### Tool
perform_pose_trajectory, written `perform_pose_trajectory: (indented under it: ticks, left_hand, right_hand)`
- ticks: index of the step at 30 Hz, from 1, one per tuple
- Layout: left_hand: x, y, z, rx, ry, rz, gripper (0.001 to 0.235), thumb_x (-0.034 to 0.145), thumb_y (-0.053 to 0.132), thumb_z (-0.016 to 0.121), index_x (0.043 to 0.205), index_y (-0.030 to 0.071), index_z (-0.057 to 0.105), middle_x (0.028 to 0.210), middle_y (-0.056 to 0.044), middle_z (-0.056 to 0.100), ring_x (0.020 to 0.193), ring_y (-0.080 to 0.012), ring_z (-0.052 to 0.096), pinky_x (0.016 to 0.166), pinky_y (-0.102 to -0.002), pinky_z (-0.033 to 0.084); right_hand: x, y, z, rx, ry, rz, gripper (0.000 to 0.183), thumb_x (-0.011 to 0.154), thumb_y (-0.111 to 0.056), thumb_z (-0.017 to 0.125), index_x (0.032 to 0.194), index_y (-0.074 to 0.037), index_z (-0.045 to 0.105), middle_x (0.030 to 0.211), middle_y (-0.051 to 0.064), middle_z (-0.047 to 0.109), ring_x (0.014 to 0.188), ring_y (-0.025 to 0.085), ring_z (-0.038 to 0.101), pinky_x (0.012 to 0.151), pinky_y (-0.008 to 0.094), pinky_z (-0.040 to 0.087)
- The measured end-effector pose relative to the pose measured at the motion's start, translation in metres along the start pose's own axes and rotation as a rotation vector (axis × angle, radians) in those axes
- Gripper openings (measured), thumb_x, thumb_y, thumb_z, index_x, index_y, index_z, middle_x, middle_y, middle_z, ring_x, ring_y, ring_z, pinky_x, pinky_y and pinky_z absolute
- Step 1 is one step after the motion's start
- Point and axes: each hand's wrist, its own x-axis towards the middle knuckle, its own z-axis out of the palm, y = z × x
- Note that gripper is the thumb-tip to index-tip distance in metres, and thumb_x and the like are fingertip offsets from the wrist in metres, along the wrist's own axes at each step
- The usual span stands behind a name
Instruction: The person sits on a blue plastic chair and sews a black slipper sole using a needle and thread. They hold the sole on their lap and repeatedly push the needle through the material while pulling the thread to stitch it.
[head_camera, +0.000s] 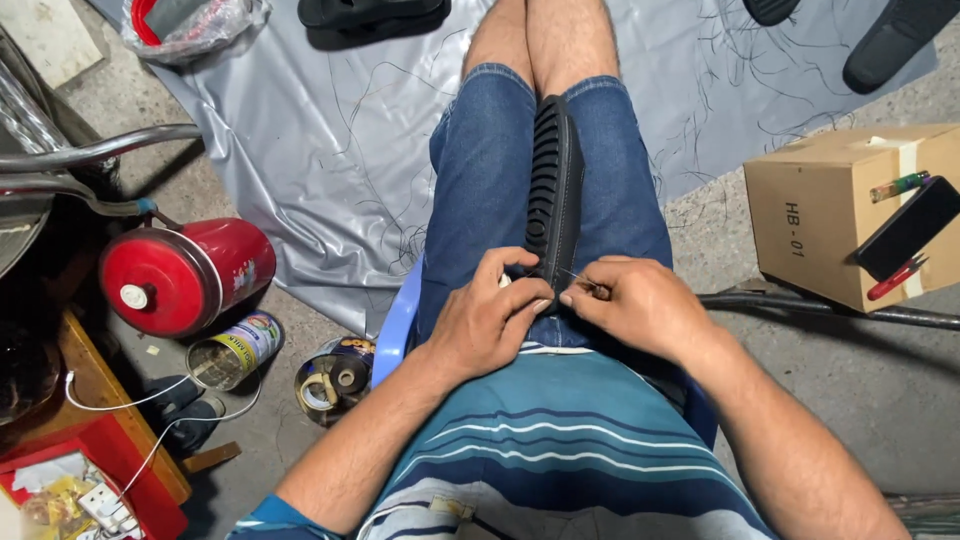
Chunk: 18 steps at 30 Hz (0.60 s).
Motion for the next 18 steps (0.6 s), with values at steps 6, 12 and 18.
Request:
perform_pose_trajectory:
  ticks: [6, 12, 18]
  left_hand:
    - [-0.001, -0.003, -0.007, 0.043, -0.049, 0.064, 0.011, 0.084, 0.014, 0.057, 0.095, 0.015, 0.060, 0.121, -0.013, 0.044, 0.078, -0.0301, 0.060, 0.044, -0.042, 0.053]
    - [0.003, 0.007, -0.019, 0.053, -0.127, -0.042, 0.033, 0.089, 0.019, 0.044, 0.121, 0.013, 0.043, 0.121, -0.011, 0.043, 0.095, -0.0310, 0.059, 0.053, -0.047, 0.056]
    - [0.004, 0.005, -0.029, 0.281, -0.152, -0.140, 0.023, 0.089, 0.021, 0.047, 0.106, 0.016, 0.062, 0.109, -0.008, 0.053, 0.084, -0.0362, 0.062, 0.061, -0.046, 0.053]
  right_hand:
    - [-0.002, 0.065, -0.024, 1.590, 0.186, 0.184, 0.004, 0.069, -0.006, 0.059, 0.072, -0.003, 0.058, 0.046, -0.004, 0.033, 0.037, 0.003, 0.025, 0.033, 0.019, 0.015]
    - [-0.011, 0.088, -0.027, 0.067, 1.224, -0.326, 0.016, 0.100, 0.016, 0.051, 0.116, 0.016, 0.051, 0.109, 0.029, 0.050, 0.102, 0.041, 0.051, 0.093, 0.046, 0.040]
    - [0.009, 0.031, 0.023, -0.052, 0.619, -0.447, 0.012, 0.081, -0.022, 0.065, 0.092, -0.020, 0.065, 0.088, -0.004, 0.064, 0.082, 0.016, 0.061, 0.070, 0.028, 0.049]
